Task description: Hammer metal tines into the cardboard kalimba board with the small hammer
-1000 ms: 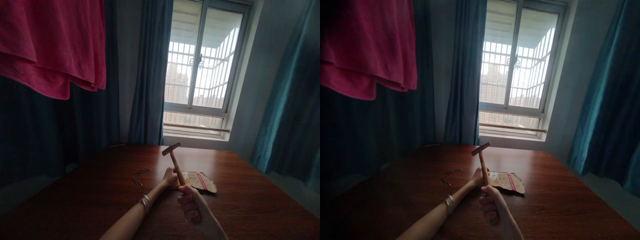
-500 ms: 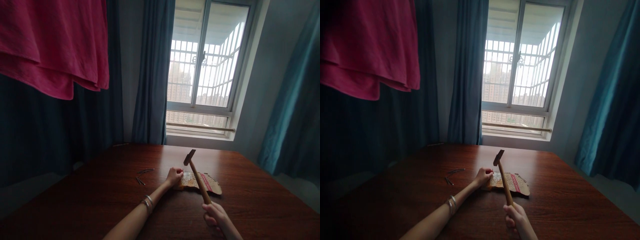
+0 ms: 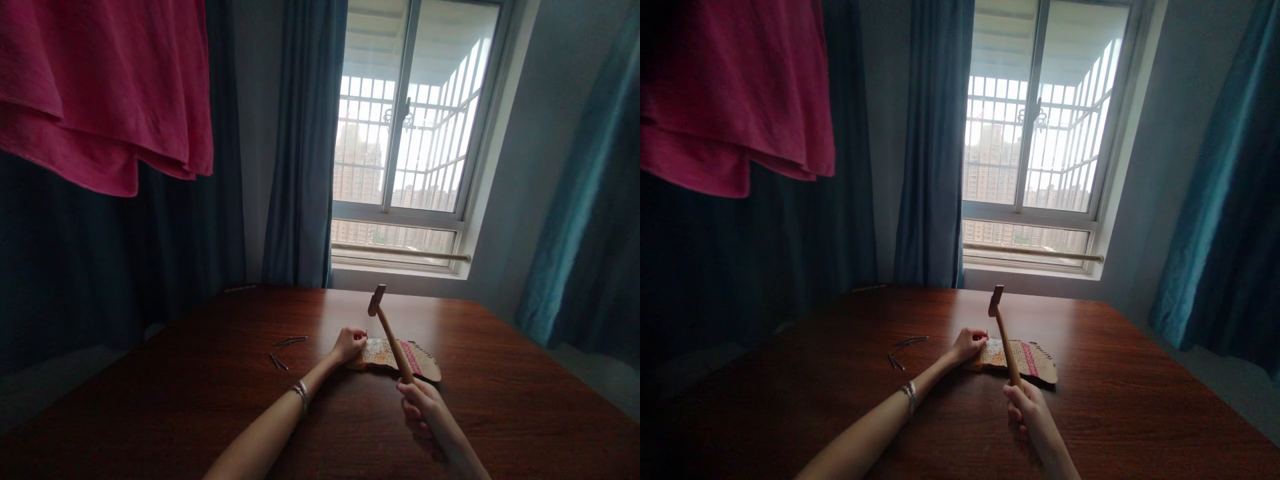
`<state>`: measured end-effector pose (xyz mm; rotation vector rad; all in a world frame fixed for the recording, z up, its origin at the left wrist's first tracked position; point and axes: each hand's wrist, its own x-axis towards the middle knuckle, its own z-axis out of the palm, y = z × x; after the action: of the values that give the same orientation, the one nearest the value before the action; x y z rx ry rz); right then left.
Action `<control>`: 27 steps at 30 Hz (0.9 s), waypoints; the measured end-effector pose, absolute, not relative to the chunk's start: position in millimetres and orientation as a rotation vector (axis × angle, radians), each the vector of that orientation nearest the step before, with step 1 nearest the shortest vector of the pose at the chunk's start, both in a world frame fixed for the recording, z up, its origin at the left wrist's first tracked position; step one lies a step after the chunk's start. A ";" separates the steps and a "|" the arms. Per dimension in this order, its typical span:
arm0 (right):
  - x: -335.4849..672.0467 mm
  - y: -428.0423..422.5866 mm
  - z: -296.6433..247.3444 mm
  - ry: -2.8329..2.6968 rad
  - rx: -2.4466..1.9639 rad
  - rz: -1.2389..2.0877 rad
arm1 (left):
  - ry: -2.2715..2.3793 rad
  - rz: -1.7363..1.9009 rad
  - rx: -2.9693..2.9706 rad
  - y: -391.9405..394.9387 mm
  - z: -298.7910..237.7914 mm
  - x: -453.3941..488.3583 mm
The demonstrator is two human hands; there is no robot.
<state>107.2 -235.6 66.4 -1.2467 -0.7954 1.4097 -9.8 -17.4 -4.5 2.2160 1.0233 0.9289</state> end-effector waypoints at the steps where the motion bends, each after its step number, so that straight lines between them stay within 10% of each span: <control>1: 108.4 -233.8 65.8 -0.786 -1.262 1.398 | 1.020 0.930 2.213 -16.0 -5.1 -9.6; 27: 116.2 -241.0 51.6 -0.796 -1.272 1.430 | 0.935 0.925 2.234 -19.8 -3.1 -13.6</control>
<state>116.2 -241.0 51.6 -1.2716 -0.7961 1.4301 -13.6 -19.8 -3.1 2.2340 0.9351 0.9245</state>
